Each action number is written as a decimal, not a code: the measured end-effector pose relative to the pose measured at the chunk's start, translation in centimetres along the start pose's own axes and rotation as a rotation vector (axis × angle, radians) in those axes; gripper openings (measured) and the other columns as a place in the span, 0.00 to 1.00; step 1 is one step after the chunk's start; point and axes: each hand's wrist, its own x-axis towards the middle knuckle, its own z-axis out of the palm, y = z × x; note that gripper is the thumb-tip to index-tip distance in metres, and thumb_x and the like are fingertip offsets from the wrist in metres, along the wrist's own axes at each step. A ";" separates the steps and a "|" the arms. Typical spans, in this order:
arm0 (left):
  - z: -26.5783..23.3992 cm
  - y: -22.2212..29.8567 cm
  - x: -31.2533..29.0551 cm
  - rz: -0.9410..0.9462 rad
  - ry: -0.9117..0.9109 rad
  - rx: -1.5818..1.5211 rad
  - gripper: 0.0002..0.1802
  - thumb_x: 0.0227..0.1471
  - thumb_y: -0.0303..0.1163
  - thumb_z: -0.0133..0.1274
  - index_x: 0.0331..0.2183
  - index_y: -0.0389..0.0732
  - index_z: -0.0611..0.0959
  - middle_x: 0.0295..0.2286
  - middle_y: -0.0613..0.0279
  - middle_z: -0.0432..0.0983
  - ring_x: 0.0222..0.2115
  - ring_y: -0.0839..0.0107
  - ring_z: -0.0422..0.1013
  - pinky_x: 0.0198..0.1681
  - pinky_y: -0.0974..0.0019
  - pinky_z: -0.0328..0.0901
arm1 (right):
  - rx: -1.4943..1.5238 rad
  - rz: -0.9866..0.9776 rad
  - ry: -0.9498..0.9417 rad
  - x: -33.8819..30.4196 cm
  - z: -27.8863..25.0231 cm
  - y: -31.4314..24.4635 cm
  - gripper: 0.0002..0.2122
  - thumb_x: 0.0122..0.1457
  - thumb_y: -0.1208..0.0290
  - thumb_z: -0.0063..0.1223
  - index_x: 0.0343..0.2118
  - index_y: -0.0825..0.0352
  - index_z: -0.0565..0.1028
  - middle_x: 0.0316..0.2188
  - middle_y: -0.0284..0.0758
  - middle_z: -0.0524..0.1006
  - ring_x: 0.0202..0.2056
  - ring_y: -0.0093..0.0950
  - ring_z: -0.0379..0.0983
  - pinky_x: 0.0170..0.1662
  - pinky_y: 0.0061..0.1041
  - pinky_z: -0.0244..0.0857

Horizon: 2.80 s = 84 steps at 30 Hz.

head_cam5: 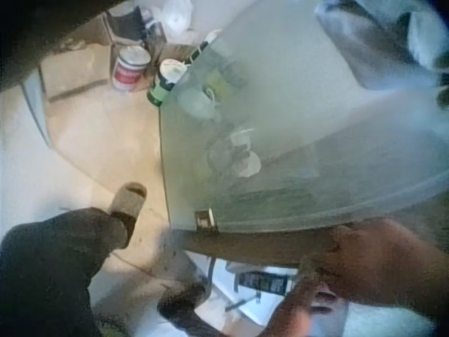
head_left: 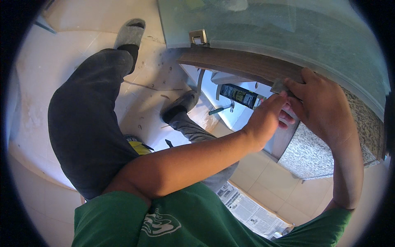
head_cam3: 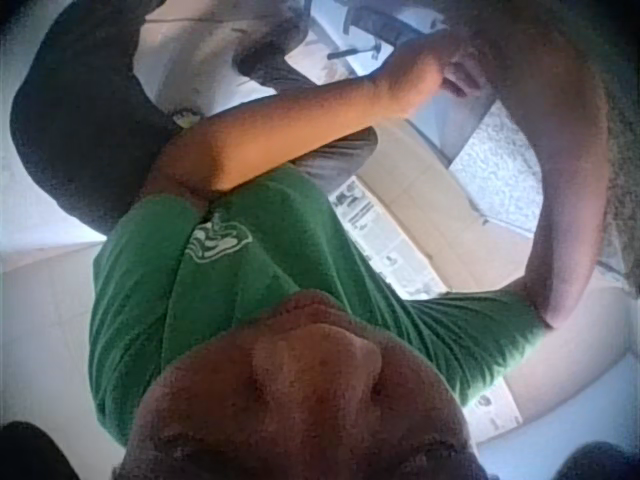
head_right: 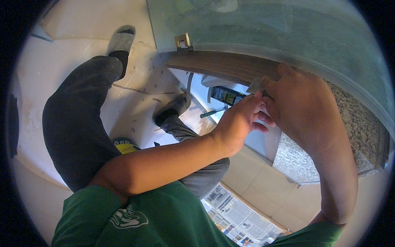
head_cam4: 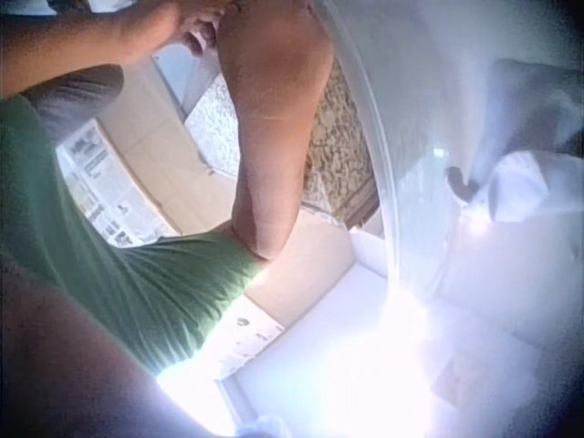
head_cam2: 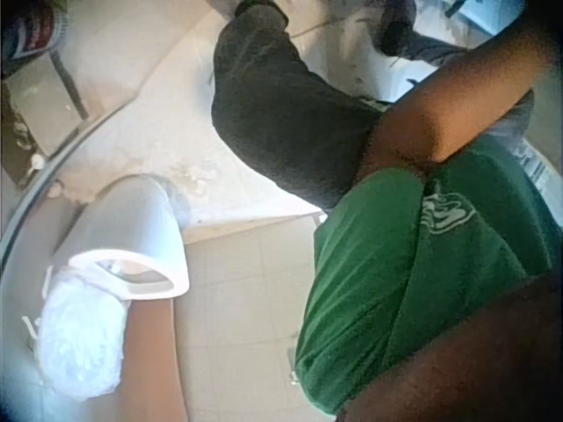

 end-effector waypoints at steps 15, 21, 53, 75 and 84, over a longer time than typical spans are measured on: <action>0.4 0.6 0.2 -0.097 -0.012 -0.119 0.22 0.68 0.55 0.42 0.44 0.47 0.77 0.40 0.66 0.77 0.41 0.70 0.72 0.45 0.60 0.66 | -0.052 0.066 0.022 -0.3 -0.3 -0.3 0.15 0.58 0.65 0.61 0.47 0.64 0.81 0.32 0.42 0.73 0.37 0.38 0.78 0.40 0.39 0.71; 0.7 0.8 0.0 -0.094 -0.010 -0.124 0.20 0.68 0.53 0.42 0.43 0.47 0.78 0.38 0.67 0.77 0.40 0.71 0.72 0.44 0.60 0.66 | -0.057 0.035 0.035 -0.5 -0.4 0.0 0.16 0.58 0.63 0.62 0.47 0.63 0.81 0.32 0.42 0.73 0.37 0.38 0.78 0.40 0.39 0.71; -1.0 0.9 0.8 -0.039 0.079 -0.187 0.20 0.69 0.51 0.42 0.43 0.45 0.78 0.39 0.64 0.78 0.43 0.69 0.72 0.45 0.58 0.68 | -0.059 -0.023 -0.001 1.3 0.5 -0.4 0.17 0.60 0.63 0.59 0.51 0.62 0.80 0.31 0.38 0.75 0.36 0.34 0.77 0.41 0.35 0.72; -0.1 0.8 0.1 -0.021 0.186 -0.249 0.16 0.67 0.47 0.41 0.44 0.48 0.76 0.42 0.68 0.77 0.46 0.72 0.72 0.49 0.57 0.68 | -0.132 -0.015 -0.020 1.5 1.5 -0.8 0.16 0.63 0.62 0.57 0.51 0.62 0.80 0.30 0.38 0.74 0.33 0.33 0.76 0.38 0.35 0.70; -0.4 1.2 0.5 -0.016 0.156 -0.243 0.15 0.67 0.47 0.41 0.42 0.49 0.77 0.42 0.68 0.77 0.46 0.71 0.71 0.51 0.55 0.66 | -0.211 -0.001 -0.053 1.9 1.5 -0.9 0.16 0.65 0.60 0.52 0.50 0.62 0.80 0.30 0.38 0.76 0.33 0.33 0.78 0.37 0.34 0.71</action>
